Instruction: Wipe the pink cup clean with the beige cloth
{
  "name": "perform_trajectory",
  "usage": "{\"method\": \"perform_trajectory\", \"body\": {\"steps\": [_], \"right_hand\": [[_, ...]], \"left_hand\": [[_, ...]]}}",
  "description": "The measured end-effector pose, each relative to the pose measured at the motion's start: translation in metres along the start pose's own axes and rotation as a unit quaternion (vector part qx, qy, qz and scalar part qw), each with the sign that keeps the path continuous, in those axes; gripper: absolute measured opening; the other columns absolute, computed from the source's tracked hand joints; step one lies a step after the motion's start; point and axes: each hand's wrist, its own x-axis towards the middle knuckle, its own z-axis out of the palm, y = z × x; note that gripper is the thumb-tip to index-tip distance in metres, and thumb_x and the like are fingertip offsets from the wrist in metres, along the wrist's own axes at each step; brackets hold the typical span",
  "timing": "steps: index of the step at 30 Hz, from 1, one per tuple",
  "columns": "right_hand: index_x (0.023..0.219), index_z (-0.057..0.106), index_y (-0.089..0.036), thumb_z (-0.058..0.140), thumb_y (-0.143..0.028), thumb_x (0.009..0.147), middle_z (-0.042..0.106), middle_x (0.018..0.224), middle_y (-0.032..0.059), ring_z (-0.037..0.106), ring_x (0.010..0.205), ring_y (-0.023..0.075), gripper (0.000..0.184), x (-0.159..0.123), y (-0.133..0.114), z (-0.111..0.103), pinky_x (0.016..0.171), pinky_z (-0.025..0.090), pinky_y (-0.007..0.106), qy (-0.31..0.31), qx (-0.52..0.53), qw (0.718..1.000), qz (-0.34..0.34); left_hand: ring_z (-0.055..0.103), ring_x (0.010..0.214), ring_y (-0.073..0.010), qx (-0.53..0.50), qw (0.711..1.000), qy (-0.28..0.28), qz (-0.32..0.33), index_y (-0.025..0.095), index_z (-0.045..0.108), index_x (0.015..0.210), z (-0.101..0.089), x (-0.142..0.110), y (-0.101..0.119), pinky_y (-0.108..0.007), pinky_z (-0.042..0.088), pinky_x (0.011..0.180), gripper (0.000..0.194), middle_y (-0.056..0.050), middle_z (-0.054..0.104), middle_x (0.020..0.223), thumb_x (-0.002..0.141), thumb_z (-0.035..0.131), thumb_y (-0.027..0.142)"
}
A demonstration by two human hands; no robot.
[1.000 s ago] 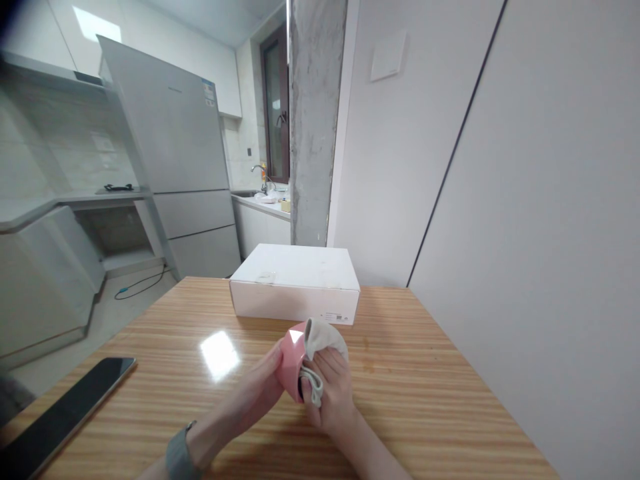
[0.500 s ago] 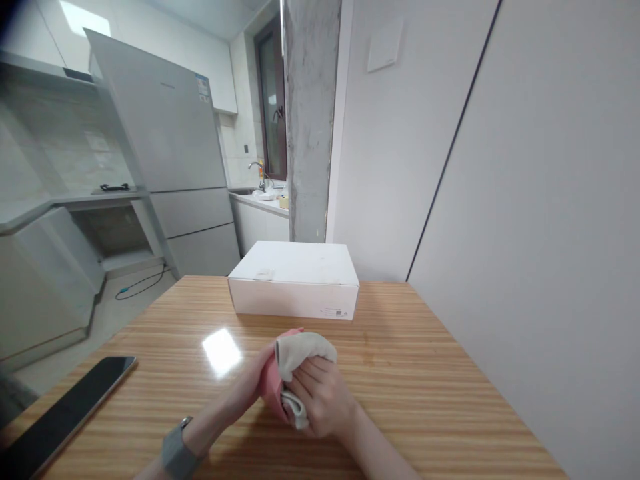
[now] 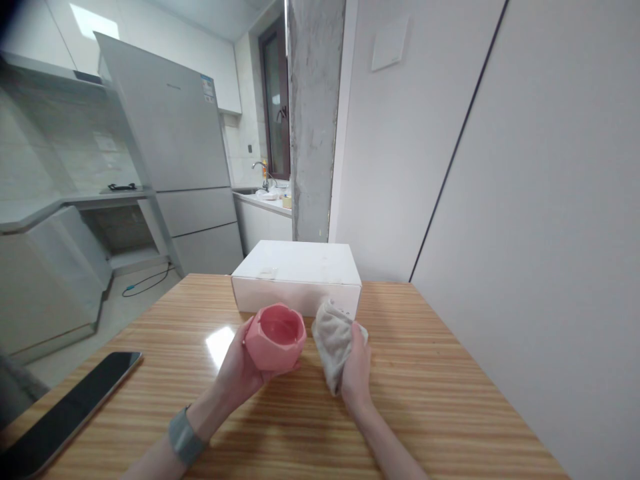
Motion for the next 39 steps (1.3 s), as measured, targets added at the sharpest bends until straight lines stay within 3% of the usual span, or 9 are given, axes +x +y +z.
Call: {"method": "perform_trajectory", "body": {"steps": [5, 9, 14, 20, 23, 27, 31, 36, 39], "right_hand": [[0.093, 0.07, -0.02, 0.053, -0.038, 0.086, 0.075, 0.091, 0.0034, 0.07, 0.082, 0.0221, 0.025, 0.003, -0.016, 0.016, 0.07, 0.057, 0.033, 0.002, 0.203, 0.945, 0.258], [0.111, 0.065, -0.02, 0.058, -0.046, 0.085, 0.074, 0.085, 0.0043, 0.064, 0.057, 0.0179, 0.037, -0.019, -0.027, 0.022, 0.046, 0.05, 0.027, -0.185, 0.188, 0.924, 0.278], [0.113, 0.064, -0.022, 0.077, -0.042, 0.071, 0.07, 0.069, 0.0008, 0.059, 0.051, 0.0129, 0.048, -0.028, -0.026, 0.008, 0.05, 0.049, 0.024, -0.319, 0.06, 0.915, 0.239], [0.085, 0.071, -0.018, 0.072, -0.061, 0.067, 0.062, 0.052, -0.0001, 0.052, 0.04, 0.0122, 0.047, -0.024, -0.014, 0.01, 0.04, 0.043, 0.022, -0.259, 0.038, 0.923, 0.283], [0.083, 0.071, -0.018, 0.069, -0.063, 0.069, 0.062, 0.049, -0.0011, 0.053, 0.039, 0.0138, 0.047, -0.024, -0.01, 0.016, 0.043, 0.045, 0.025, -0.213, 0.054, 0.931, 0.292], [0.098, 0.071, -0.021, 0.066, -0.058, 0.074, 0.074, 0.082, 0.0041, 0.069, 0.08, 0.025, 0.045, -0.027, -0.006, 0.024, 0.077, 0.054, 0.037, -0.158, 0.104, 0.948, 0.254], [0.106, 0.069, -0.022, 0.066, -0.055, 0.076, 0.071, 0.108, 0.0043, 0.061, 0.111, 0.0245, 0.044, -0.031, 0.006, 0.027, 0.1, 0.043, 0.038, -0.127, 0.121, 0.967, 0.187], [0.112, 0.066, -0.023, 0.063, -0.056, 0.08, 0.067, 0.118, 0.0035, 0.05, 0.124, 0.0222, 0.046, -0.034, 0.016, 0.024, 0.107, 0.036, 0.037, -0.103, 0.129, 0.975, 0.15], [0.112, 0.066, -0.022, 0.064, -0.056, 0.079, 0.067, 0.116, 0.0042, 0.051, 0.123, 0.0232, 0.047, -0.032, 0.012, 0.022, 0.107, 0.037, 0.038, -0.102, 0.119, 0.977, 0.146]], "left_hand": [[0.068, 0.089, -0.0336, -0.013, 0.992, -0.069, -0.101, 0.013, 0.044, 0.133, 0.002, -0.005, -0.001, -0.041, 0.057, 0.065, 0.069, -0.017, 0.068, 0.103, 0.084, 0.045, 0.061], [0.069, 0.079, -0.036, 0.034, 0.98, -0.112, -0.16, 0.012, 0.049, 0.13, 0.001, -0.004, -0.007, -0.041, 0.056, 0.053, 0.073, -0.018, 0.069, 0.101, 0.083, 0.038, 0.068], [0.069, 0.078, -0.0365, 0.051, 0.983, -0.104, -0.145, 0.013, 0.051, 0.129, -0.006, -0.002, -0.009, -0.04, 0.053, 0.05, 0.073, -0.017, 0.068, 0.107, 0.082, 0.04, 0.068], [0.069, 0.082, -0.0352, 0.057, 0.97, -0.126, -0.199, 0.017, 0.048, 0.133, -0.005, -0.004, -0.007, -0.041, 0.055, 0.056, 0.077, -0.016, 0.068, 0.109, 0.08, 0.041, 0.072], [0.069, 0.084, -0.0326, 0.051, 0.981, -0.1, -0.158, 0.014, 0.051, 0.131, -0.004, 0.0, -0.013, -0.041, 0.055, 0.064, 0.074, -0.015, 0.069, 0.109, 0.081, 0.042, 0.068], [0.066, 0.098, -0.0272, 0.036, 0.999, -0.037, -0.019, 0.009, 0.059, 0.121, 0.002, 0.007, -0.02, -0.037, 0.049, 0.088, 0.059, -0.013, 0.07, 0.108, 0.086, 0.048, 0.056], [0.061, 0.109, -0.0284, 0.05, 0.998, -0.022, 0.034, 0.01, 0.059, 0.121, 0.009, 0.004, -0.02, -0.037, 0.046, 0.095, 0.053, -0.013, 0.068, 0.113, 0.087, 0.05, 0.05], [0.054, 0.118, -0.0289, 0.073, 0.99, -0.063, 0.102, 0.024, 0.04, 0.138, 0.005, -0.002, -0.021, -0.041, 0.046, 0.095, 0.064, -0.011, 0.054, 0.134, 0.08, 0.066, 0.034], [0.052, 0.12, -0.03, 0.105, 0.983, -0.127, 0.086, 0.019, 0.041, 0.137, 0.0, -0.001, -0.022, -0.039, 0.043, 0.099, 0.067, -0.015, 0.054, 0.132, 0.078, 0.07, 0.033]]}}
